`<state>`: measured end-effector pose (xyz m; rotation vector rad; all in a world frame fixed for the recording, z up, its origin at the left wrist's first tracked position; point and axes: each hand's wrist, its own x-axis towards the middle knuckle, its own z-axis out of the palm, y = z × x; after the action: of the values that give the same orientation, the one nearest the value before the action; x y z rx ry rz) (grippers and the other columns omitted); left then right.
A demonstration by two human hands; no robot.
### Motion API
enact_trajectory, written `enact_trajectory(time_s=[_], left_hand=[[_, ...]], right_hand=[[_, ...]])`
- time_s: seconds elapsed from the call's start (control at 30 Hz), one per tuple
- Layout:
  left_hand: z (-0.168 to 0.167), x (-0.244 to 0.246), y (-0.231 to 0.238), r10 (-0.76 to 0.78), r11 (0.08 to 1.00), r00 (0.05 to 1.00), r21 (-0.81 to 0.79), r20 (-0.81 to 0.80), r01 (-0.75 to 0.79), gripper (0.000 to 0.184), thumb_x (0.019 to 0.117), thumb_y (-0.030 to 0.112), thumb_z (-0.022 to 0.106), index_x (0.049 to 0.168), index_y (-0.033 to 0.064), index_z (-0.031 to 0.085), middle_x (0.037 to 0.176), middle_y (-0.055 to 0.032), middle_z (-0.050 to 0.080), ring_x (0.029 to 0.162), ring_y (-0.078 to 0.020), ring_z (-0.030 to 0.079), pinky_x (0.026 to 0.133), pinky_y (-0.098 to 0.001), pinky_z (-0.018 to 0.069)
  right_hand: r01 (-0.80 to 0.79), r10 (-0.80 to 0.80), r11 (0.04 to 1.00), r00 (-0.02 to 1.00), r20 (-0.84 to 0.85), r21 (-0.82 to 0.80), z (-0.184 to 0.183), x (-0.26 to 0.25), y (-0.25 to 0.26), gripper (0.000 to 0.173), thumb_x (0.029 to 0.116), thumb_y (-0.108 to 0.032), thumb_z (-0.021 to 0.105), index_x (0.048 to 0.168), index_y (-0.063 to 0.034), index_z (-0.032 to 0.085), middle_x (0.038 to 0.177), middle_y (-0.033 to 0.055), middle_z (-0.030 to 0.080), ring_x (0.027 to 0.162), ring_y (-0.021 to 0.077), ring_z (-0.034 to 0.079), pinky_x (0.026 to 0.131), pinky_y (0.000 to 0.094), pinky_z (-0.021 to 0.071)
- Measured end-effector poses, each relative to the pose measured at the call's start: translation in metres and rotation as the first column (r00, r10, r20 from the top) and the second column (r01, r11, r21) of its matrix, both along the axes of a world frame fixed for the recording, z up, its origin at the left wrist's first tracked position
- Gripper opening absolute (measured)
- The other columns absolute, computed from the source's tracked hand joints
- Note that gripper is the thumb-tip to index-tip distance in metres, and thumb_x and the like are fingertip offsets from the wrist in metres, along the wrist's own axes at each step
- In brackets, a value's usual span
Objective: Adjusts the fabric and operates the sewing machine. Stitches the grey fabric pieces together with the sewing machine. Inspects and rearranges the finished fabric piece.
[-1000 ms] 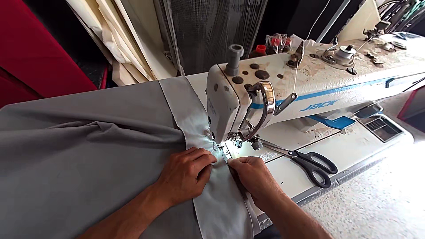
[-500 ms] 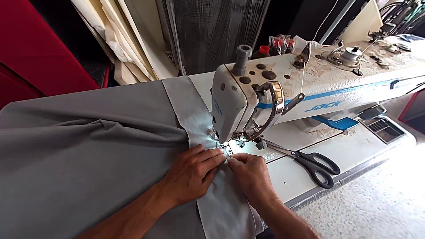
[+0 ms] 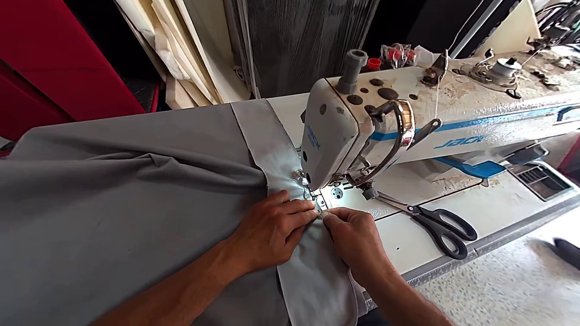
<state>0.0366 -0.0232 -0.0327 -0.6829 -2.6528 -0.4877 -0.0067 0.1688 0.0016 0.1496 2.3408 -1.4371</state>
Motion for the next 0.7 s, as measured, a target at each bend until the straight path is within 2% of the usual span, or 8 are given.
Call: enact_trajectory(time_s=[0.13, 0.23, 0.33, 0.47, 0.7], left_hand=[[0.001, 0.0, -0.001, -0.011, 1.0, 1.0, -0.003, 0.0, 0.011, 0.036, 0.0966, 0.022, 0.051, 0.119, 0.0257, 0.078, 0.13, 0.0111, 0.07, 0.092, -0.0084, 0.061, 0.076, -0.026, 0.0487], [0.0, 0.0, -0.001, -0.017, 1.0, 1.0, 0.008, -0.003, 0.017, 0.035, 0.0964, 0.021, 0.051, 0.118, 0.0263, 0.078, 0.13, 0.0118, 0.07, 0.091, -0.0077, 0.06, 0.075, -0.0254, 0.0482], [0.0, 0.0, 0.0, -0.018, 1.0, 1.0, 0.008, -0.008, 0.018, 0.033, 0.0959, 0.021, 0.052, 0.113, 0.0257, 0.079, 0.129, 0.0126, 0.07, 0.09, -0.0076, 0.061, 0.074, -0.026, 0.0486], [-0.001, 0.001, 0.0, -0.019, 1.0, 1.0, 0.005, -0.019, 0.019, 0.035, 0.0958, 0.02, 0.051, 0.115, 0.0253, 0.079, 0.128, 0.0134, 0.07, 0.088, -0.0076, 0.06, 0.074, -0.0263, 0.048], [-0.002, -0.001, 0.001, -0.021, 1.0, 0.999, -0.013, -0.05, 0.02, 0.035, 0.0964, 0.022, 0.051, 0.117, 0.025, 0.079, 0.126, 0.0126, 0.072, 0.09, -0.0098, 0.062, 0.075, -0.0281, 0.0492]], right_hand=[[0.037, -0.035, 0.997, 0.999, 0.022, -0.072, -0.001, 0.004, 0.001, 0.026, 0.0988, -0.017, 0.063, 0.077, -0.0126, 0.076, 0.062, 0.0022, 0.064, 0.058, 0.0132, 0.062, 0.053, 0.0331, 0.0476], [0.007, -0.006, 0.998, 1.0, 0.02, -0.056, -0.001, 0.012, 0.003, 0.031, 0.096, -0.03, 0.067, 0.069, -0.0153, 0.073, 0.059, -0.0006, 0.061, 0.056, 0.0115, 0.06, 0.053, 0.033, 0.0463], [-0.004, 0.004, 1.0, 1.0, 0.002, 0.002, 0.0, 0.017, 0.003, 0.032, 0.0891, -0.04, 0.077, 0.068, -0.0171, 0.072, 0.057, -0.0036, 0.059, 0.053, 0.0085, 0.056, 0.051, 0.0308, 0.0437], [0.012, -0.012, 1.0, 1.0, 0.002, 0.018, -0.002, 0.017, -0.001, 0.026, 0.0888, -0.032, 0.081, 0.071, -0.0148, 0.074, 0.06, -0.0018, 0.064, 0.055, 0.009, 0.061, 0.052, 0.0305, 0.0483], [0.031, -0.029, 0.999, 0.997, -0.078, 0.03, -0.003, 0.023, -0.002, 0.027, 0.0932, -0.028, 0.077, 0.07, -0.0146, 0.073, 0.059, -0.0036, 0.064, 0.054, 0.0065, 0.059, 0.052, 0.0282, 0.046]])
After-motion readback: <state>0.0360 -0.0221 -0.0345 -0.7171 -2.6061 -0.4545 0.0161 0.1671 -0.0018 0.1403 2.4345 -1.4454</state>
